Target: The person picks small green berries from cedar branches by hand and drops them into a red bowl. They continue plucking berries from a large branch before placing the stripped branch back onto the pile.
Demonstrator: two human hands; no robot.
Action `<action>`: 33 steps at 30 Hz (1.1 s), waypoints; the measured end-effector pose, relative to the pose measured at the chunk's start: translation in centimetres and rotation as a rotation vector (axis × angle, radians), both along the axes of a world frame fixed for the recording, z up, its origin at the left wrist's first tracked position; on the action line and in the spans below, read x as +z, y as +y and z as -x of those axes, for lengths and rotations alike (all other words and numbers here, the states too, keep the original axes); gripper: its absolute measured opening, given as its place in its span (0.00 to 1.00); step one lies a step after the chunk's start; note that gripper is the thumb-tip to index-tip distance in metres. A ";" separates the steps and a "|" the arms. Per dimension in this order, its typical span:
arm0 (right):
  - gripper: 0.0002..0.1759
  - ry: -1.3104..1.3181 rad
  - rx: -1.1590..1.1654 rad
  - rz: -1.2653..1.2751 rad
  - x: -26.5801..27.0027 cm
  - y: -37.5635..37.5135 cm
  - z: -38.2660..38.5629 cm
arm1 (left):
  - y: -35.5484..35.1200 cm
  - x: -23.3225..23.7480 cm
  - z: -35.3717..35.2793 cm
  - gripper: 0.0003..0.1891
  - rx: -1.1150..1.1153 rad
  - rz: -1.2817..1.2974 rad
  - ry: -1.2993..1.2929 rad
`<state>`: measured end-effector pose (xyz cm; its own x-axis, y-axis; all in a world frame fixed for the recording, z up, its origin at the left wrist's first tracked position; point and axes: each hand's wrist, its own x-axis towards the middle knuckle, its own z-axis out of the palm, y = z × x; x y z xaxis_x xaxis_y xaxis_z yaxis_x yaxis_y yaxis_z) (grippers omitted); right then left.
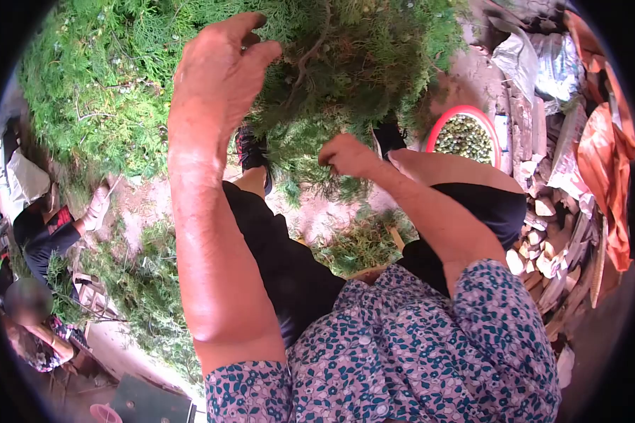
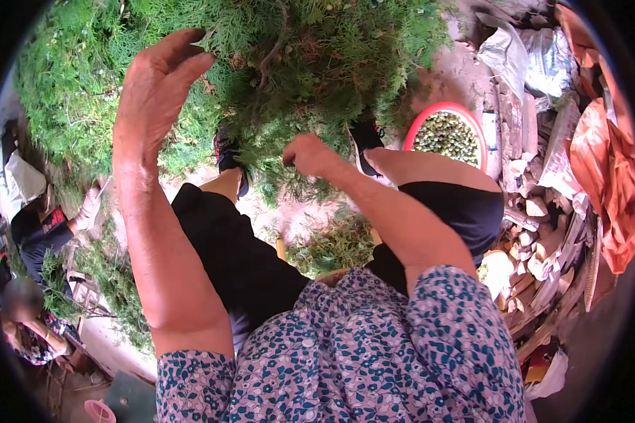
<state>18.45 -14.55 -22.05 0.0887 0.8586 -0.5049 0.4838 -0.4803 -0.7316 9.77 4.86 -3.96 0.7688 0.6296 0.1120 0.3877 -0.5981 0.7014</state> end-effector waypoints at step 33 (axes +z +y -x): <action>0.04 -0.370 -0.341 -1.377 20.0 6.7 -5.7 | -2.5 0.1 -2.4 0.13 0.021 0.511 -0.497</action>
<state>24.14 -7.81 -2.05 0.3208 0.5446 0.7749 0.7505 0.3529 -0.5587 12.22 2.35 -3.84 0.6905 0.7110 0.1334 -0.0434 -0.1434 0.9887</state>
